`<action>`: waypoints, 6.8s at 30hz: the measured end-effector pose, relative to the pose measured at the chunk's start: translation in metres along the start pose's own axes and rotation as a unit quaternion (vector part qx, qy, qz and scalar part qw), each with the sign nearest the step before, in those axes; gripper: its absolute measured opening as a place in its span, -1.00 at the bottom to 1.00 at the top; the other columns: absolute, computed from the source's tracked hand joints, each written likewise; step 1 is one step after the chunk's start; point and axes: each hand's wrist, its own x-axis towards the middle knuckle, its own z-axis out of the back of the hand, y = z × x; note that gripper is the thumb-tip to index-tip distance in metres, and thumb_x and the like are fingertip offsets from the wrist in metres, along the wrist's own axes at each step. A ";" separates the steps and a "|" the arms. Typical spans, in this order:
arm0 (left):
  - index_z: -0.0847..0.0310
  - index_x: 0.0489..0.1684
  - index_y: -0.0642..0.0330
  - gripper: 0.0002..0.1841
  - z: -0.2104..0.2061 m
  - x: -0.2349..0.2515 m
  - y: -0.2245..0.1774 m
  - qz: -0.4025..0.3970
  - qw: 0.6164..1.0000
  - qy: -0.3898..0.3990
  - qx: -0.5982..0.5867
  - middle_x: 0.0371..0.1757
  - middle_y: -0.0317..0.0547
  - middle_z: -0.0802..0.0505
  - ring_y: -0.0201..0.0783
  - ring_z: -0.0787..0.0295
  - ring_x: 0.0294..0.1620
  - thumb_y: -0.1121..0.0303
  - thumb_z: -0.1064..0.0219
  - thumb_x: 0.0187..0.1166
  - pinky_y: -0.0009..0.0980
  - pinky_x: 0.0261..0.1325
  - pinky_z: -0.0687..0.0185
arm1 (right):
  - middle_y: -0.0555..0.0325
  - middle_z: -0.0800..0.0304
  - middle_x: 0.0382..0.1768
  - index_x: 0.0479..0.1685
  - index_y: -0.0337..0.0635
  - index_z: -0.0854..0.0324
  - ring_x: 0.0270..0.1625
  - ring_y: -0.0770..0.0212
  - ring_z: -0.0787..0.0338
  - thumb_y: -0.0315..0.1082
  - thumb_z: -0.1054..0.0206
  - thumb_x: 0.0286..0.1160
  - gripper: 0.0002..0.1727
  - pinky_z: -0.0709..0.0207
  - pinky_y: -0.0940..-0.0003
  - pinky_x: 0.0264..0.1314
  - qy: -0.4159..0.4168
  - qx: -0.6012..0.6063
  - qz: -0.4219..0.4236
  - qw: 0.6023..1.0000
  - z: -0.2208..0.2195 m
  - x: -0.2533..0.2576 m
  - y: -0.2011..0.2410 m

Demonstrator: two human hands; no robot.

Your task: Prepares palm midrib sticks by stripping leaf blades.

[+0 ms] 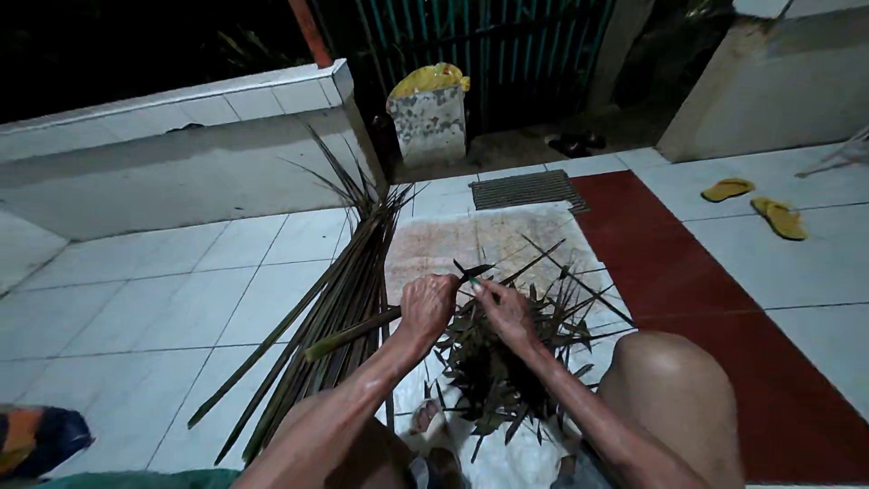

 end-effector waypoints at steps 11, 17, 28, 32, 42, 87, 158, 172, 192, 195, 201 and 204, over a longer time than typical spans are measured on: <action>-0.81 0.02 -0.01 -0.64 0.004 -0.001 -0.003 -0.006 1.000 0.016 -0.004 -0.12 0.02 -0.91 0.10 -0.87 0.02 0.09 -0.07 0.81 0.14 0.00 -0.67 | 0.12 -0.91 0.03 0.42 0.15 -0.74 0.08 0.11 -0.85 0.04 -0.12 0.78 -0.55 -0.63 -0.04 0.24 -0.027 -0.021 -0.022 0.999 0.006 0.004 -0.017; -0.83 0.02 -0.05 -0.66 0.004 -0.002 -0.002 -0.007 1.000 0.021 -0.017 -0.10 0.01 -0.92 0.10 -0.87 0.02 0.07 -0.11 0.80 0.14 0.01 -0.68 | 0.13 -0.92 0.07 0.47 0.21 -0.71 0.13 0.07 -0.86 0.03 -0.14 0.78 -0.56 -0.63 -0.09 0.26 -0.047 -0.036 -0.043 0.997 0.007 0.008 -0.023; -0.81 0.07 -0.02 -0.70 0.006 -0.013 0.011 -0.013 1.000 -0.007 0.024 -0.08 0.09 -0.91 0.19 -0.87 -0.04 0.16 -0.12 0.81 0.20 -0.08 -0.67 | 0.03 -0.89 -0.09 0.37 -0.03 -0.75 -0.08 0.10 -0.84 -0.03 -0.13 0.79 -0.55 -0.65 -0.01 0.12 -0.039 0.004 0.009 0.999 0.023 0.011 -0.033; -0.80 0.07 0.01 -0.70 -0.001 -0.016 0.014 -0.036 0.998 -0.026 0.044 -0.10 0.11 -0.89 0.20 -0.87 -0.11 0.21 -0.10 0.80 0.18 -0.16 -0.67 | 0.07 -0.88 -0.06 0.36 -0.01 -0.75 -0.05 0.14 -0.83 0.01 -0.11 0.80 -0.54 -0.65 0.04 0.12 0.029 0.003 0.032 0.999 0.013 0.004 -0.029; -0.81 0.09 -0.01 -0.71 -0.008 -0.017 0.009 -0.059 0.994 -0.055 0.074 -0.14 0.07 -0.88 0.15 -0.88 -0.14 0.27 -0.10 0.80 0.09 -0.24 -0.67 | 0.05 -0.89 0.05 0.38 0.02 -0.75 0.10 0.10 -0.84 0.03 -0.09 0.81 -0.53 -0.62 -0.04 0.26 0.040 -0.011 0.011 0.999 0.013 0.005 -0.029; -0.83 -0.10 0.19 -0.71 0.009 -0.004 0.053 0.025 0.886 0.117 -0.448 -0.55 -0.17 -0.81 -0.41 -0.45 -0.79 0.17 -0.29 0.77 -0.51 -0.72 -0.30 | 0.19 -0.93 -0.01 0.38 0.08 -0.76 -0.01 0.30 -0.87 0.00 -0.20 0.74 -0.57 -0.72 0.18 0.17 -0.034 0.040 0.114 0.992 0.013 0.003 -0.042; -0.79 -0.14 0.16 -0.74 -0.022 0.026 0.072 -0.073 0.967 0.014 -0.242 -0.44 -0.18 -0.86 -0.24 -0.81 -0.43 0.18 -0.29 0.73 -0.09 -0.13 -0.76 | 0.13 -0.82 -0.26 0.48 0.02 -0.67 -0.37 0.31 -0.70 -0.06 -0.15 0.80 -0.56 -0.64 0.31 -0.17 0.023 0.134 0.090 0.987 0.000 0.002 -0.023; -0.79 -0.14 0.11 -0.76 -0.018 0.023 0.076 -0.056 0.962 0.036 -0.266 -0.44 -0.28 -0.87 -0.34 -0.77 -0.47 0.19 -0.26 0.76 -0.22 -0.19 -0.72 | 0.15 -0.83 -0.26 0.47 0.01 -0.68 -0.36 0.34 -0.71 -0.05 -0.16 0.80 -0.56 -0.65 0.35 -0.17 0.024 0.142 0.102 0.984 -0.005 0.002 -0.026; -0.84 -0.11 0.20 -0.69 -0.015 0.024 0.062 -0.038 0.970 0.043 -0.237 -0.31 -0.09 -0.88 -0.20 -0.83 -0.27 0.17 -0.24 0.75 -0.11 0.05 -0.73 | 0.15 -0.86 -0.13 0.47 -0.06 -0.67 -0.26 0.34 -0.77 -0.08 -0.13 0.81 -0.55 -0.70 0.33 -0.11 0.034 0.103 0.094 0.990 -0.008 0.001 -0.025; -0.84 -0.08 0.20 -0.68 -0.017 0.023 0.063 -0.038 0.972 0.050 -0.225 -0.30 -0.07 -0.88 -0.18 -0.83 -0.25 0.17 -0.23 0.75 -0.09 0.07 -0.73 | 0.14 -0.86 -0.13 0.45 -0.07 -0.68 -0.25 0.33 -0.78 -0.07 -0.14 0.80 -0.55 -0.71 0.31 -0.09 0.041 0.090 0.096 0.991 -0.008 -0.002 -0.023; -0.85 -0.14 0.18 -0.69 -0.016 0.027 0.057 -0.044 0.973 0.043 -0.221 -0.32 -0.09 -0.88 -0.17 -0.83 -0.28 0.17 -0.24 0.75 -0.08 0.02 -0.73 | 0.14 -0.87 -0.14 0.46 0.02 -0.70 -0.27 0.31 -0.78 -0.03 -0.15 0.79 -0.55 -0.70 0.27 -0.08 0.073 0.093 0.092 0.989 -0.007 0.000 -0.022; -0.85 -0.12 0.17 -0.69 -0.018 0.027 0.055 -0.041 0.975 0.040 -0.217 -0.32 -0.10 -0.89 -0.17 -0.84 -0.28 0.16 -0.24 0.76 -0.08 0.01 -0.74 | 0.17 -0.88 -0.12 0.44 0.04 -0.71 -0.25 0.31 -0.79 -0.02 -0.15 0.79 -0.56 -0.70 0.27 -0.06 0.075 0.095 0.093 0.988 -0.008 0.001 -0.024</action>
